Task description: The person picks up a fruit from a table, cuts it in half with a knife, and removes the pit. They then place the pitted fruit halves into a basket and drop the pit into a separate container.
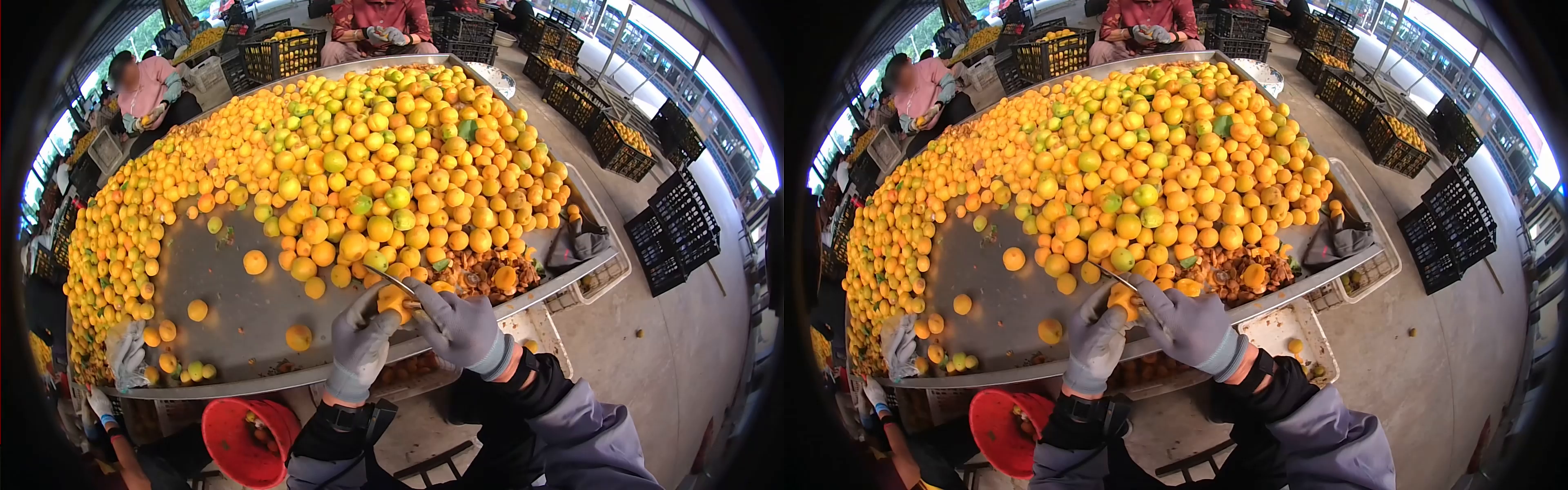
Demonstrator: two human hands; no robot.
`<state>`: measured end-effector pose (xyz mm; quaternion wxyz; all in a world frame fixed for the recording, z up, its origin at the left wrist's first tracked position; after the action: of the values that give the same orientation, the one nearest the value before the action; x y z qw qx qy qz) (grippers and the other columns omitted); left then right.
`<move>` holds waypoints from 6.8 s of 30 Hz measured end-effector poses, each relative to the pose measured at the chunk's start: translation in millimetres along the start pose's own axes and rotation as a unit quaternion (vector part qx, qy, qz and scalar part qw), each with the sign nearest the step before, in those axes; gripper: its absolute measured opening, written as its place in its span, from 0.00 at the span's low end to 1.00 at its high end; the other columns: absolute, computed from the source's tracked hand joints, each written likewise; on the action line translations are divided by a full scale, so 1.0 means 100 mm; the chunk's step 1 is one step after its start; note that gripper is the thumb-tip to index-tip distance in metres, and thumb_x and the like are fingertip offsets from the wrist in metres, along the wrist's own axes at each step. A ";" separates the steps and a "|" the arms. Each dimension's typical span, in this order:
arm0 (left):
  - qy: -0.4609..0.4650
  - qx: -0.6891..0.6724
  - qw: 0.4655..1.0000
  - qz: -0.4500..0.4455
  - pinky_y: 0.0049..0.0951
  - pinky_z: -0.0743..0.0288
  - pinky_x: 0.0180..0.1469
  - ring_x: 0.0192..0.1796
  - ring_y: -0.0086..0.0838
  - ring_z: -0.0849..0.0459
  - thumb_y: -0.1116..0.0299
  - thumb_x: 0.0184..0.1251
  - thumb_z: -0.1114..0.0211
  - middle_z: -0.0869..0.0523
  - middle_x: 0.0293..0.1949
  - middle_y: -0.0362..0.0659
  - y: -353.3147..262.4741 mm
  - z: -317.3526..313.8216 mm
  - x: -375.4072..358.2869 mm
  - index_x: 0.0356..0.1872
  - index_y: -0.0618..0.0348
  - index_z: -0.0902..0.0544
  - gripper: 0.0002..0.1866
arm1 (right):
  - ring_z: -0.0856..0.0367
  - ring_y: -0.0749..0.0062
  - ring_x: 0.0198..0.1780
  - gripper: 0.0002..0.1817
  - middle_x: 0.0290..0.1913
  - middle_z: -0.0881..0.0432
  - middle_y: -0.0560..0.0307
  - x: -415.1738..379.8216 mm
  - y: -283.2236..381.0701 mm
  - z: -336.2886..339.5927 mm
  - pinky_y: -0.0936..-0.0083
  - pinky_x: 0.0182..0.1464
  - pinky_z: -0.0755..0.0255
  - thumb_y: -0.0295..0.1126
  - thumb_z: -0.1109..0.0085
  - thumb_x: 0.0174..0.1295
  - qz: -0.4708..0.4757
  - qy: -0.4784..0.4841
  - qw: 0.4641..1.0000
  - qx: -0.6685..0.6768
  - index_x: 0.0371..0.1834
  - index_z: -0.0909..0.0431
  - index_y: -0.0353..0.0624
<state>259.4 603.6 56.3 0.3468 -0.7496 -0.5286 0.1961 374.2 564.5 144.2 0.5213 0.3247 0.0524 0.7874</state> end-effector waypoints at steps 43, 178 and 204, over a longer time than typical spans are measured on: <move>-0.003 0.306 0.943 -0.132 0.27 0.24 0.58 0.56 0.27 0.20 0.68 0.63 0.27 0.20 0.57 0.47 -0.33 -0.04 -0.02 0.66 0.71 0.31 0.33 | 0.27 0.81 0.19 0.22 0.25 0.23 0.61 -0.43 -0.31 -0.69 0.85 0.21 0.31 0.49 0.51 0.75 -0.470 0.040 0.676 0.567 0.40 0.24 0.38; -0.038 -0.092 0.994 0.040 0.46 0.26 0.66 0.56 0.40 0.17 0.53 0.73 0.39 0.18 0.54 0.52 0.11 0.14 0.01 0.60 0.67 0.26 0.26 | 0.14 0.59 0.27 0.21 0.22 0.17 0.48 -0.45 0.09 -0.55 0.68 0.32 0.24 0.29 0.51 0.68 -0.269 0.101 0.901 0.325 0.61 0.32 0.26; -0.115 -0.063 0.989 0.066 0.38 0.23 0.58 0.50 0.39 0.15 0.44 0.72 0.42 0.16 0.49 0.52 0.24 0.34 0.06 0.59 0.68 0.27 0.32 | 0.17 0.49 0.26 0.17 0.19 0.21 0.47 -0.40 -0.04 -0.67 0.65 0.30 0.26 0.31 0.49 0.69 -0.234 0.004 0.918 0.320 0.56 0.27 0.31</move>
<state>254.9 615.0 15.8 0.2222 -0.7759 -0.5252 0.2697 349.1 549.2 71.7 0.5583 0.4495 0.3786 0.5856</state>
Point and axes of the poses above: each hand's wrist, its own x-axis towards the middle knuckle, its own z-axis out of the back of the hand, y = z × x, the point moved 10 cm from there along x, towards the middle knuckle
